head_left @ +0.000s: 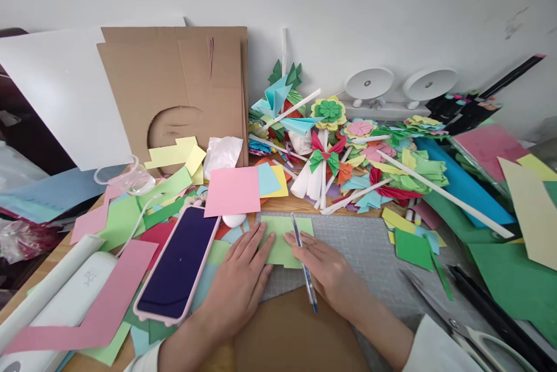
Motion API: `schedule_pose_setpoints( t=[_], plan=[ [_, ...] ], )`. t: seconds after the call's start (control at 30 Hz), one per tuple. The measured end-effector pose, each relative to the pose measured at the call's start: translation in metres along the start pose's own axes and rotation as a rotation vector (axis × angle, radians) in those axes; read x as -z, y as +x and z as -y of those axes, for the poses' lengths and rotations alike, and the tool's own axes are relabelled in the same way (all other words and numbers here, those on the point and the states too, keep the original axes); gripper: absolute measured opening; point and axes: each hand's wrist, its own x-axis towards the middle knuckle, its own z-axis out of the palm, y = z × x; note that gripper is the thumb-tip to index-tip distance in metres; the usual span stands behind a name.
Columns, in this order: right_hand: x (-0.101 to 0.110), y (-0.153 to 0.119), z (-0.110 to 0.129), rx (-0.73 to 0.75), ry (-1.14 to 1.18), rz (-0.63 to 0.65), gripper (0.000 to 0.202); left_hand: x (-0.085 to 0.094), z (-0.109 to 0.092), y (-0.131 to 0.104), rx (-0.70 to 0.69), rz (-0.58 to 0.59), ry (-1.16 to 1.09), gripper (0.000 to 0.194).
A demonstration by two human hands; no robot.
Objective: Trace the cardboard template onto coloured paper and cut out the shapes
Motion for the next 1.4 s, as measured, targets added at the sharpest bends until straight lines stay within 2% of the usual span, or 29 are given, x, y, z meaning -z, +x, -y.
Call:
schedule_pose_setpoints(
  t=[0.23,0.43,0.7,1.17,1.4],
  plan=[
    [-0.0003,-0.0009,-0.0010,0.020,0.014,-0.093,0.041,0.0002,-0.0005,0.0009,0.017,-0.029,-0.059,0.053],
    [-0.0028,0.0012,-0.0004,-0.016,0.055,0.022,0.040,0.0001,0.0000,-0.0004,0.018,-0.025,-0.038,0.051],
    [-0.0028,0.0002,-0.0001,-0.044,0.031,0.022,0.048,0.0013,-0.0016,0.0005,0.006,-0.024,-0.003,0.050],
    [-0.0048,-0.0013,0.0003,-0.060,0.032,0.045,0.039,0.0022,-0.0046,0.0051,0.068,0.038,0.051,0.047],
    [-0.0054,-0.0016,0.0001,-0.068,0.028,0.043,0.039,0.0036,-0.0053,0.0069,0.056,0.051,0.092,0.048]
  ],
)
